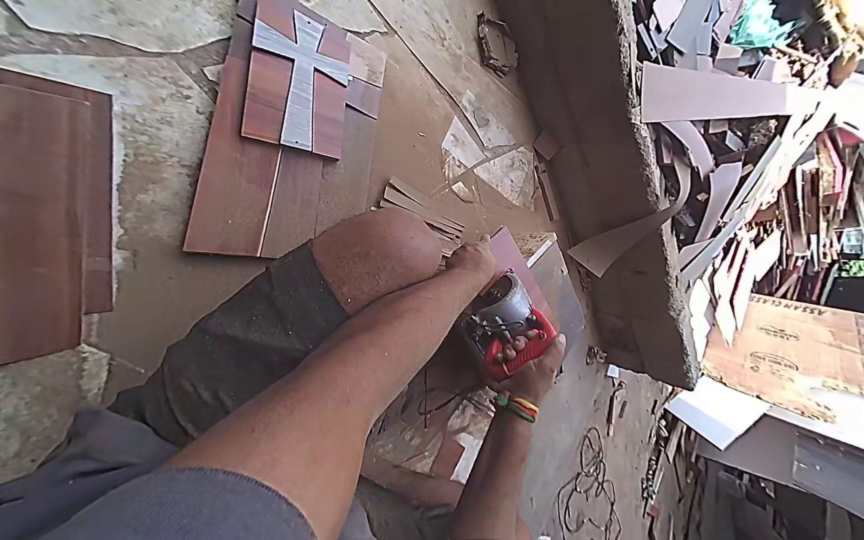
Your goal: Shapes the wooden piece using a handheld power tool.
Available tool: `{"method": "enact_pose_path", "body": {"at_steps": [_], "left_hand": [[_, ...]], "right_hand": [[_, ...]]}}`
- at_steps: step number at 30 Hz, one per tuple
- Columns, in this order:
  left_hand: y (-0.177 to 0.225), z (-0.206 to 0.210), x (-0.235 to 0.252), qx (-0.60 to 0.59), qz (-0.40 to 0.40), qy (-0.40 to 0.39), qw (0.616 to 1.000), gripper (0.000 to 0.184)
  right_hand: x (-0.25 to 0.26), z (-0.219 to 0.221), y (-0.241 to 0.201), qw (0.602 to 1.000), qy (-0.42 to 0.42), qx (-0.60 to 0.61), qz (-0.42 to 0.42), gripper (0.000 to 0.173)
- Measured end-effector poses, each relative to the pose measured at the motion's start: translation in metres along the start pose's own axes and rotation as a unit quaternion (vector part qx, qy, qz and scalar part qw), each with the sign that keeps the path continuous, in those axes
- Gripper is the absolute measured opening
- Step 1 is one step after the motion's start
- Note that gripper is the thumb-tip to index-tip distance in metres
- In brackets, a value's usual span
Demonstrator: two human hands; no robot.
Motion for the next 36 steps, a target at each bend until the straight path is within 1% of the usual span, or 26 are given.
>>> {"method": "enact_pose_path", "body": {"at_steps": [2, 7, 11, 19, 23, 25, 36], "left_hand": [[-0.001, 0.000, 0.000, -0.001, -0.002, -0.001, 1.000, 0.077], [-0.001, -0.003, -0.003, -0.019, -0.004, -0.001, 1.000, 0.073], [-0.001, -0.001, -0.001, -0.015, -0.001, -0.001, 1.000, 0.079], [0.000, -0.002, -0.002, -0.016, 0.003, 0.001, 1.000, 0.075], [0.000, -0.001, -0.001, -0.009, 0.003, -0.002, 1.000, 0.084], [0.001, -0.002, -0.002, -0.008, 0.002, -0.003, 1.000, 0.086], [0.000, -0.003, -0.003, -0.016, -0.003, 0.001, 1.000, 0.082]], "right_hand": [[-0.001, 0.001, -0.001, 1.000, 0.008, -0.002, 0.004, 0.067], [0.002, 0.002, -0.004, 1.000, 0.005, -0.009, 0.001, 0.066], [0.002, 0.001, -0.008, 1.000, 0.025, -0.019, -0.004, 0.068], [0.009, 0.002, -0.009, 0.999, 0.029, -0.018, 0.005, 0.066], [0.010, 0.005, -0.013, 1.000, 0.022, -0.022, 0.002, 0.066], [0.010, 0.007, -0.014, 1.000, 0.019, -0.025, 0.003, 0.066], [0.019, 0.008, -0.018, 0.999, 0.033, -0.029, 0.007, 0.067]]}}
Point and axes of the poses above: each hand's wrist, its own x-axis towards the middle knuckle, its own z-axis out of the palm, y = z × x, the point moved 10 cm from there along x, towards the middle knuckle, and after that the axes turned 5 degrees about z, right-handed, at the moved point
